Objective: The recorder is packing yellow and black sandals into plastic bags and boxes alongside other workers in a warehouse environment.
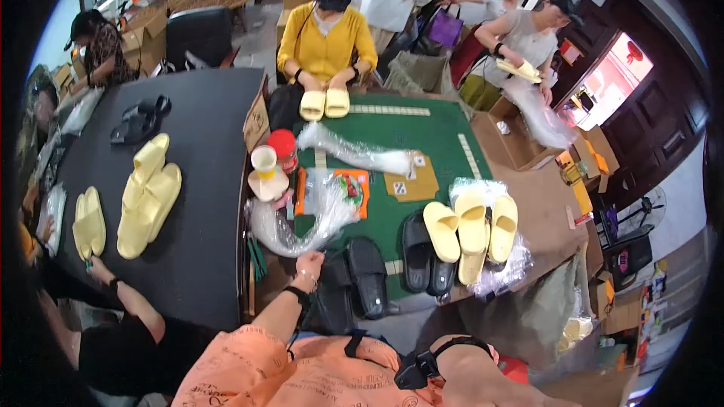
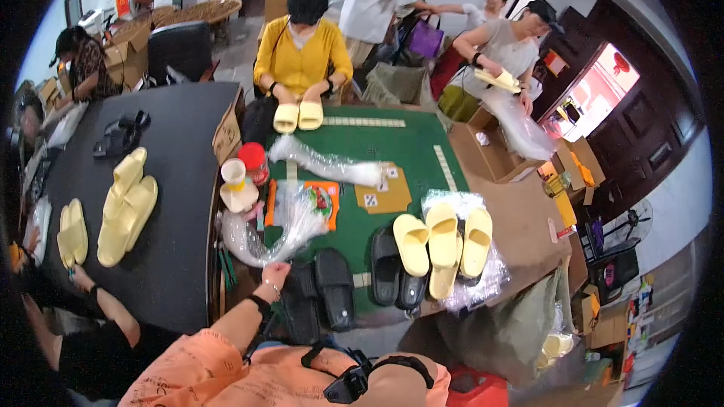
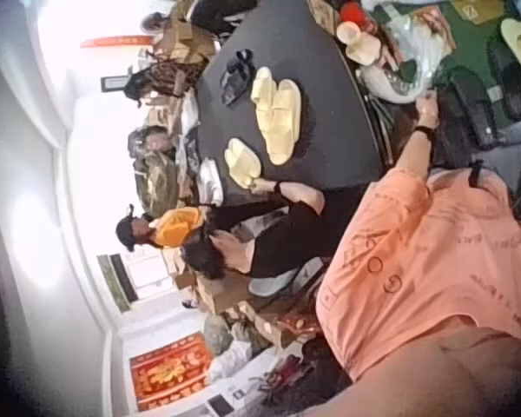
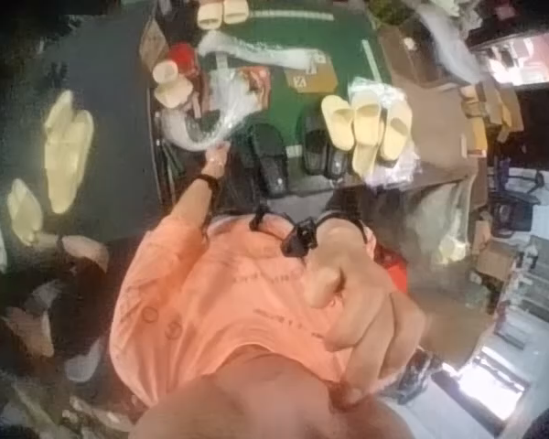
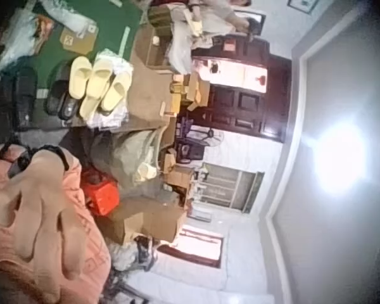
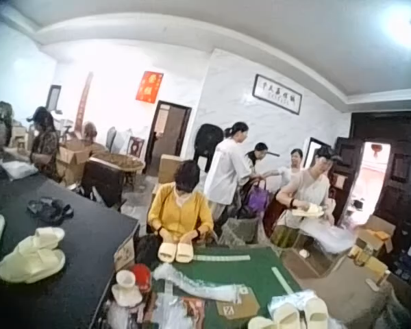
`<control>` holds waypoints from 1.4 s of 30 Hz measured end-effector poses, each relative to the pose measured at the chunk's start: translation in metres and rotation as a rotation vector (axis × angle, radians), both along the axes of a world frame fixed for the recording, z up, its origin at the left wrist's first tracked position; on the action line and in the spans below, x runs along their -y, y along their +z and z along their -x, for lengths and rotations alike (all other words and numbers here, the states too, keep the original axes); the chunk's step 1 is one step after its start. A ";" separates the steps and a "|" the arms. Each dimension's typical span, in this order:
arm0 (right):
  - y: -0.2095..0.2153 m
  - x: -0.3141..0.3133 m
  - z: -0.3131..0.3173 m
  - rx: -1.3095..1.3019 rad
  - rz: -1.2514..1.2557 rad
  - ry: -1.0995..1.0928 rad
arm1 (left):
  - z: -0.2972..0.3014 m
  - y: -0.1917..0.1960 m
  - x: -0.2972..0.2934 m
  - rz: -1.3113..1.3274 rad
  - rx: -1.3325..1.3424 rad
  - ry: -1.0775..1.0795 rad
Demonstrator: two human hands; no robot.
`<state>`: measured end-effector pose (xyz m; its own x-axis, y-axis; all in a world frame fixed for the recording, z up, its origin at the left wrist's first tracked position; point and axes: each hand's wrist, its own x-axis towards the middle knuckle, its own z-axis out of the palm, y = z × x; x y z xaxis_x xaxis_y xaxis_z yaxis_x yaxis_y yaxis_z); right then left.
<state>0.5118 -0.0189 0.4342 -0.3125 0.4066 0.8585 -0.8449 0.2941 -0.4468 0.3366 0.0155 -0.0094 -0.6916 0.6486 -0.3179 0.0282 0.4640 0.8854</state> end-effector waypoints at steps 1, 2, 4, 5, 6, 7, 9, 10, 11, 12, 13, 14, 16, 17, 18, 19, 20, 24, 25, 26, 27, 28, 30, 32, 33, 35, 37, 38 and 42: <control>-0.006 -0.006 0.005 0.067 0.031 -0.038 | 0.000 -0.014 -0.002 -0.031 0.032 -0.001; -0.010 -0.012 0.010 0.135 0.065 -0.070 | 0.003 -0.029 -0.006 -0.058 0.064 0.004; -0.034 -0.018 -0.007 0.285 0.155 -0.134 | 0.005 -0.024 -0.014 -0.070 -0.220 -0.107; -0.036 -0.022 -0.005 0.361 0.188 -0.189 | -0.004 -0.017 -0.026 -0.042 0.028 -0.065; -0.047 -0.034 0.010 0.430 0.234 -0.170 | 0.009 -0.028 -0.018 -0.034 0.013 -0.025; -0.058 -0.051 0.021 0.503 0.268 -0.187 | 0.009 -0.025 -0.018 -0.030 0.070 0.011; -0.113 -0.076 0.023 0.996 0.229 -0.189 | 0.017 -0.016 -0.008 -0.013 0.122 0.080; -0.155 -0.086 0.024 1.184 0.164 -0.271 | 0.014 -0.012 -0.015 -0.018 0.160 0.068; -0.198 -0.094 0.017 1.338 0.110 -0.247 | 0.008 -0.008 -0.021 -0.028 0.201 0.048; -0.244 -0.094 0.010 1.427 0.069 -0.179 | 0.007 -0.007 -0.022 -0.029 0.203 0.045; -0.277 -0.089 0.004 1.557 -0.128 -0.198 | 0.008 -0.008 -0.020 -0.039 0.199 0.047; -0.305 -0.082 -0.002 1.649 -0.271 -0.178 | 0.009 -0.007 -0.020 -0.051 0.195 0.047; -0.344 -0.066 -0.009 1.766 -0.385 -0.116 | 0.016 -0.005 -0.018 -0.037 0.205 0.061; -0.363 -0.059 -0.014 1.771 -0.377 -0.135 | 0.015 -0.003 -0.016 -0.023 0.221 0.063; -0.378 -0.054 -0.019 1.780 -0.364 -0.159 | 0.012 0.002 -0.017 -0.021 0.225 0.056; -0.383 -0.048 -0.020 1.781 -0.362 -0.161 | 0.011 0.005 -0.016 -0.029 0.223 0.055; -0.387 -0.045 -0.021 1.813 -0.241 -0.076 | 0.010 0.012 -0.018 -0.042 0.222 0.051; -0.398 -0.018 -0.008 1.876 -0.100 -0.041 | 0.017 -0.006 -0.007 -0.048 0.151 0.024; -0.416 -0.014 -0.012 1.760 -0.109 -0.008 | 0.016 -0.013 -0.007 -0.012 0.076 -0.023; -0.422 -0.015 -0.019 1.727 -0.156 -0.035 | 0.006 0.009 -0.009 -0.044 0.296 -0.013; -0.397 -0.015 -0.008 1.821 0.066 0.138 | 0.008 0.012 0.001 -0.122 0.351 0.029; -0.380 -0.017 -0.007 1.838 0.054 0.117 | -0.005 0.044 0.003 -0.034 0.091 -0.005; -0.381 -0.018 -0.008 1.576 -0.028 -0.030 | -0.015 0.056 0.013 -0.089 -0.166 -0.164; -0.329 -0.033 0.004 1.590 0.172 0.008 | -0.024 0.064 0.031 -0.521 -0.389 -0.413; -0.310 -0.038 0.006 1.602 0.395 0.055 | -0.034 0.082 0.039 -0.393 -0.050 -0.491; -0.338 -0.050 -0.009 1.299 0.834 0.140 | -0.040 0.114 0.047 -0.103 0.136 -0.625; -0.331 -0.066 -0.013 1.249 0.930 0.177 | -0.039 0.116 0.052 -0.034 0.064 -0.587; -0.325 -0.071 -0.015 1.286 0.915 0.173 | -0.037 0.117 0.054 -0.099 -0.036 -0.555; -0.399 -0.091 -0.042 1.616 0.457 -0.559 | -0.027 0.154 0.051 -0.173 0.302 -0.367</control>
<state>0.5536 0.0721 0.0356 -0.4068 0.8481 -0.3396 0.6299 -0.0089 -0.7766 0.3635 -0.0350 0.1446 -0.3022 0.8923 -0.3353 -0.1073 0.3176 0.9421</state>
